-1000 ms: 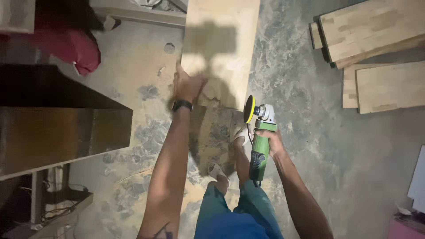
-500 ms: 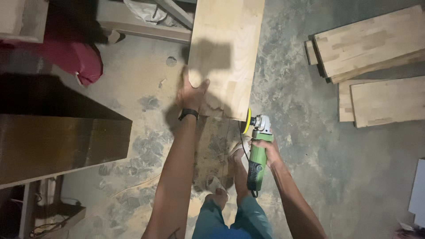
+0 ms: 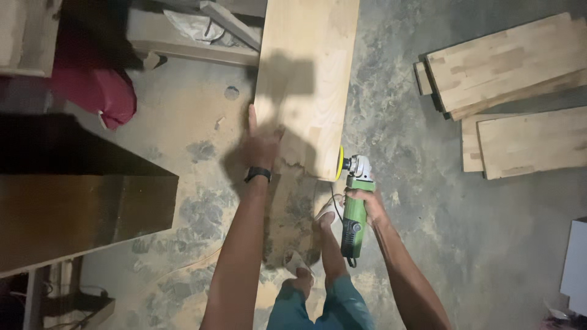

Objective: The person sands the surface of a wooden board using a power sander and then moves the board aside.

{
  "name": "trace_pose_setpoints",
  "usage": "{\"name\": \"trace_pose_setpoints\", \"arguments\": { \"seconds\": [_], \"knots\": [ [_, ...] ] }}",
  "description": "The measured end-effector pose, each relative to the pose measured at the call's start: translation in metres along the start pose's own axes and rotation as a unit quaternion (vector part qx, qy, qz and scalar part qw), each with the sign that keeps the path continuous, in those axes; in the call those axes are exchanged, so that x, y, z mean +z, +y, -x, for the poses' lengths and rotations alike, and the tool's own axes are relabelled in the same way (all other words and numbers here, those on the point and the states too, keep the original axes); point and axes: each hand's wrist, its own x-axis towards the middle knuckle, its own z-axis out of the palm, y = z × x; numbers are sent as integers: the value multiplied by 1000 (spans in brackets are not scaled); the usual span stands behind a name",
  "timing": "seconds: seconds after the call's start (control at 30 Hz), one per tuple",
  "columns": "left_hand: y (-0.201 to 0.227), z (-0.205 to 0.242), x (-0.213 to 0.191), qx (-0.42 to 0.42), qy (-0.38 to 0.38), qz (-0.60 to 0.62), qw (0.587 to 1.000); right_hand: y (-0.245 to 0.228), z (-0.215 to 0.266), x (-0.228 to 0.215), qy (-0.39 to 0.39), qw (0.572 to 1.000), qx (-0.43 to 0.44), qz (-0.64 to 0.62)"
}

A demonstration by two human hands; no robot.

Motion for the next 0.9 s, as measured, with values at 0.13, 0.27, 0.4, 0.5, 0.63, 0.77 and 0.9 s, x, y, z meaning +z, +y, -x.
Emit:
{"name": "trace_pose_setpoints", "arguments": {
  "seconds": [0.13,0.27,0.4,0.5,0.63,0.77,0.9],
  "knots": [
    [-16,-8,15,7,10,10,1000,-48,7,22,-12,999,-40,2],
    [-7,-4,10,2,24,-54,998,-54,-28,14,-22,998,-51,7],
    [8,2,-4,-21,-1,-44,999,-62,-41,15,-30,997,-70,4],
    [44,5,-30,7,24,-57,998,-48,-67,7,-2,1000,-19,13],
    [3,-12,7,-39,-8,31,999,-87,-71,27,-41,996,-73,0],
    [67,17,-45,-97,-52,-3,994,-105,-85,34,-44,996,-73,6],
    [33,-5,-17,-147,-99,-99,979,-113,-113,35,-34,995,-88,12]
  ]
}}
